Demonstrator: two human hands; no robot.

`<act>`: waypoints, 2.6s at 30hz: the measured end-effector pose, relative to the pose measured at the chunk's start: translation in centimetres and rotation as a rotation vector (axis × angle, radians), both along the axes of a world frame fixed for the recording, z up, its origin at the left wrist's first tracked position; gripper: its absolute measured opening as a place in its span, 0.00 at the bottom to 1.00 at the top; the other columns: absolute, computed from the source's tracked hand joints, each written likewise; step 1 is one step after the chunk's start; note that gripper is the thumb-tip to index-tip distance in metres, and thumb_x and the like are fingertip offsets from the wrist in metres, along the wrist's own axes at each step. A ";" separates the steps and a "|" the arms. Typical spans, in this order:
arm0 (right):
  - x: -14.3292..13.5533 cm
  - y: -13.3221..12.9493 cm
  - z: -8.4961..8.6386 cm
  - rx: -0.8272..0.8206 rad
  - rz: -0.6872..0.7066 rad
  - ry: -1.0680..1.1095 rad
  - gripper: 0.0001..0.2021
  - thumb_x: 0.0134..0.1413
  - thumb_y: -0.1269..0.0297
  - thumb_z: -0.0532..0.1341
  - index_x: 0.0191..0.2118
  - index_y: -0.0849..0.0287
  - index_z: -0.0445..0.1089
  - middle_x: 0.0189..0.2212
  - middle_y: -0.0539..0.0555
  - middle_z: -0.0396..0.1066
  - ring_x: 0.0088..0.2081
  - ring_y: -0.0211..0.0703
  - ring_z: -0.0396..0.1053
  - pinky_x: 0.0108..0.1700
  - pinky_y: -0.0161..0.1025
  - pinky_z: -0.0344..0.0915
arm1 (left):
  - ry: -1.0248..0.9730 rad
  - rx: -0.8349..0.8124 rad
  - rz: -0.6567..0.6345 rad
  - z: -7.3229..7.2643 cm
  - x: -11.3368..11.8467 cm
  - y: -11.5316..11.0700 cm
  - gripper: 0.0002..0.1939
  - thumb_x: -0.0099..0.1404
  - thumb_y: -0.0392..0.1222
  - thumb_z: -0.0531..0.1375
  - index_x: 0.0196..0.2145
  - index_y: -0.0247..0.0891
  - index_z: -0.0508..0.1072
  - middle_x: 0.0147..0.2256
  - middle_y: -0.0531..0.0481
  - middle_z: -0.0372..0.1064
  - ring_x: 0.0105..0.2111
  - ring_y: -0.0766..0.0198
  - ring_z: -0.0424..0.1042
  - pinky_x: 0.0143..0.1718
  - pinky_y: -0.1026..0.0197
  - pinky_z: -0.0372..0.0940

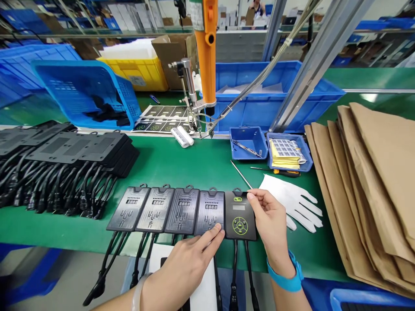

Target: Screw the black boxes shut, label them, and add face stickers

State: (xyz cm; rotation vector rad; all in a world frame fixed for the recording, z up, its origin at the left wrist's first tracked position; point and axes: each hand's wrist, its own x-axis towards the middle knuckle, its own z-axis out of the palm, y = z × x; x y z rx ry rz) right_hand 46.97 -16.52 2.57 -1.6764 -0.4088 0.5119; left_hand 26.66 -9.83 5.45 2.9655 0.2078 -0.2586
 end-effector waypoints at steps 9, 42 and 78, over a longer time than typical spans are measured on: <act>0.0 -0.2 -0.1 0.012 -0.015 -0.007 0.15 0.49 0.51 0.70 0.36 0.56 0.76 0.31 0.52 0.74 0.31 0.40 0.70 0.32 0.36 0.67 | -0.017 -0.010 0.008 0.0 0.0 0.1 0.37 0.57 0.20 0.50 0.65 0.24 0.58 0.63 0.32 0.59 0.40 0.55 0.78 0.32 0.56 0.77; -0.3 -0.1 0.1 0.000 0.001 -0.083 0.12 0.49 0.54 0.69 0.37 0.55 0.76 0.29 0.50 0.71 0.31 0.37 0.67 0.33 0.34 0.65 | -0.021 -0.018 0.004 0.1 -0.1 -0.1 0.39 0.56 0.23 0.50 0.66 0.32 0.57 0.64 0.32 0.58 0.35 0.57 0.75 0.33 0.54 0.76; -0.3 0.1 -1.2 -0.169 -0.010 -0.238 0.13 0.50 0.55 0.65 0.39 0.56 0.76 0.26 0.48 0.68 0.27 0.36 0.63 0.31 0.36 0.61 | 0.034 0.008 -0.050 0.2 0.2 0.0 0.36 0.60 0.26 0.51 0.67 0.29 0.55 0.63 0.30 0.59 0.32 0.56 0.76 0.29 0.55 0.75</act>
